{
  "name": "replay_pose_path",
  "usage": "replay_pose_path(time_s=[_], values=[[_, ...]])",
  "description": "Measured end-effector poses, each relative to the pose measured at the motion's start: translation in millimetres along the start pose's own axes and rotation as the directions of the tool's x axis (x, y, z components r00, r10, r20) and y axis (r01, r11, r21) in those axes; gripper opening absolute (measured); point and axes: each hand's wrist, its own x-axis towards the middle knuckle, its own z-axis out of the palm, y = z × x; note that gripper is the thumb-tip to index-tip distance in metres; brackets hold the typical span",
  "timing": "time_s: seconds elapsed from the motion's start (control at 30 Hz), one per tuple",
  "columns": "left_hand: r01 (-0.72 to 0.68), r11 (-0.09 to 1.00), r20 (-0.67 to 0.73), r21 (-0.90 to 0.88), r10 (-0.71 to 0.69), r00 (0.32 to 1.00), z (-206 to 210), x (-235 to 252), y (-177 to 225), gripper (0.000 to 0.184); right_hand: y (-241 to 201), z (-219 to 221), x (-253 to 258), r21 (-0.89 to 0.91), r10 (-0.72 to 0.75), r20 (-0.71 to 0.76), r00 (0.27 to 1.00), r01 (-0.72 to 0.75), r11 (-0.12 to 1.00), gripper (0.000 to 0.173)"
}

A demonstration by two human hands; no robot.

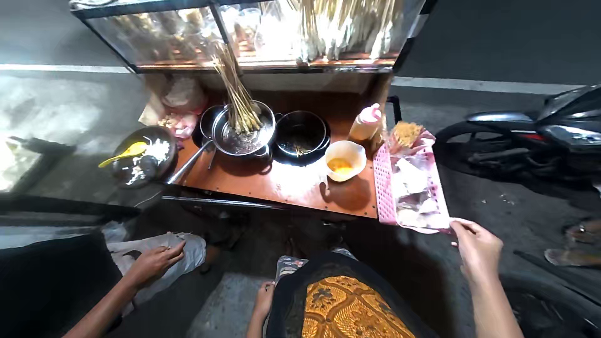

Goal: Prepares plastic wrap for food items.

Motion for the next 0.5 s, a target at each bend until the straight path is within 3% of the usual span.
replay_pose_path(time_s=[0.17, 0.3, 0.43, 0.5], values=[[0.011, 1.000, 0.021, -0.007, -0.011, 1.000, 10, 15, -10, 0.041, 4, -11, 16, -0.096, -0.068, 0.138, 0.988, 0.082, 0.992, 0.024], [-0.062, 0.988, 0.069, 0.142, 0.053, 0.996, 12, 15, 8, 0.043, 7, -19, 24, -0.181, -0.134, 0.170, 0.976, 0.165, 0.969, 0.023], [-0.230, 0.895, 0.135, 0.381, 0.193, 0.972, 11, 21, 53, 0.045, 2, -17, 23, -0.175, -0.164, 0.150, 0.975, 0.189, 0.966, 0.022], [-0.309, 0.881, 0.201, 0.358, 0.251, 0.947, 10, 11, 95, 0.041, -1, -18, 22, -0.152, -0.168, 0.156, 0.973, 0.191, 0.970, 0.022]])
